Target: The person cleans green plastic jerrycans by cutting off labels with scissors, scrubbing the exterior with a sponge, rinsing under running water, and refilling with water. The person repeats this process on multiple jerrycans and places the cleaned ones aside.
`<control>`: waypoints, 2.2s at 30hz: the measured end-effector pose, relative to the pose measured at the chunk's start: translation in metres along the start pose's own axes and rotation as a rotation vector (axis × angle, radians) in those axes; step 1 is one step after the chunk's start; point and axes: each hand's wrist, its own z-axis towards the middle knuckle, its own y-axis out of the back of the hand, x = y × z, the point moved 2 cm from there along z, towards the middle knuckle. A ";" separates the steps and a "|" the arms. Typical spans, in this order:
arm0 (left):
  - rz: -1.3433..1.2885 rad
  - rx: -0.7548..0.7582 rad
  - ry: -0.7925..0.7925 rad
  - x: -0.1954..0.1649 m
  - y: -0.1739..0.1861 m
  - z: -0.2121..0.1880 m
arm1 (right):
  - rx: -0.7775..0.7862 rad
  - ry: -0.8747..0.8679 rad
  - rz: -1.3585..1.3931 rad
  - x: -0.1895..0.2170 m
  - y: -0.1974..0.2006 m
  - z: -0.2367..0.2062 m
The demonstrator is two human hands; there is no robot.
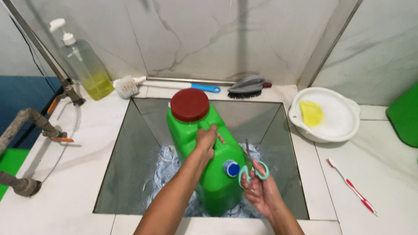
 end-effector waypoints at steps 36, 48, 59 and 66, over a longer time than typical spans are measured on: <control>-0.068 0.063 -0.097 0.013 -0.008 -0.001 | -0.138 0.749 -1.386 0.045 -0.023 0.023; -0.011 0.061 -0.131 0.011 0.000 -0.005 | -0.210 0.649 -1.477 0.040 -0.037 0.035; -0.279 -0.056 -0.177 0.010 0.013 -0.005 | -0.583 0.745 -1.019 0.010 0.024 0.074; -0.321 -0.073 -0.193 -0.005 0.016 -0.003 | -0.320 0.144 -0.489 0.028 0.008 0.069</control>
